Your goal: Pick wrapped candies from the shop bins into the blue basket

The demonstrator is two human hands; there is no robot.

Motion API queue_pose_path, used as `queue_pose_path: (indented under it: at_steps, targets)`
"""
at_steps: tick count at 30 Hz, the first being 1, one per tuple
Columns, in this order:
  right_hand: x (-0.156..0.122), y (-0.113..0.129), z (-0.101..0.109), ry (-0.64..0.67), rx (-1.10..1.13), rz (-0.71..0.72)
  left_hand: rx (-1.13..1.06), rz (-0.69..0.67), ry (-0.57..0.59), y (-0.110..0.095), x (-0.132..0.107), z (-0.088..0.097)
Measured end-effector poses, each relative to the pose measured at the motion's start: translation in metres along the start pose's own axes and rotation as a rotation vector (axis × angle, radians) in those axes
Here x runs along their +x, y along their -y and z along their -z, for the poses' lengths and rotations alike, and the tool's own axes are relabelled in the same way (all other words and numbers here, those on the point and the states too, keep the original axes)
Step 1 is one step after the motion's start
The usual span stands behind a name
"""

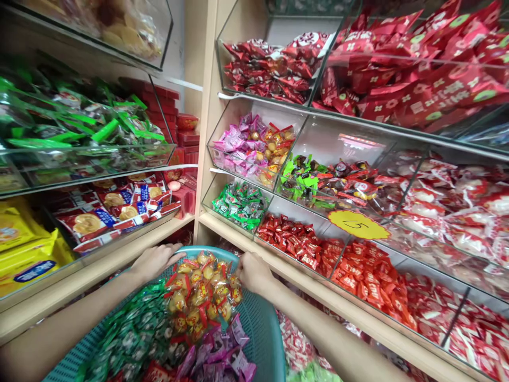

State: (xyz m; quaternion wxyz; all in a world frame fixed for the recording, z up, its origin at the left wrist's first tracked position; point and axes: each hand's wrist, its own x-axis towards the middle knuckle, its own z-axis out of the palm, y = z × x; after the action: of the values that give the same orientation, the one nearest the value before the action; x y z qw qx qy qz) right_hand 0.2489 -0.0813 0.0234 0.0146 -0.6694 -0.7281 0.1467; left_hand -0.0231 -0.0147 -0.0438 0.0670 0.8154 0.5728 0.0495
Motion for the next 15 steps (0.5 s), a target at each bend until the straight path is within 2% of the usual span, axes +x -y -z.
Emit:
queue_pose_path:
  at_steps: [4,9,12,15]
  targets:
    - [0.005,0.005,-0.007,-0.070,-0.177,-0.017,0.032,0.002,-0.008,0.000,-0.001,0.001]
    - [0.007,0.010,-0.014,-0.078,-0.259,0.002,0.038,-0.015,-0.013,0.000,-0.003,0.004]
    - [0.002,0.020,0.007,-0.167,-0.308,0.055,0.007,-0.001,-0.025,0.002,-0.002,0.002]
    - [-0.001,0.037,0.057,-0.335,-0.317,0.103,0.002,-0.001,-0.025,0.004,-0.001,-0.001]
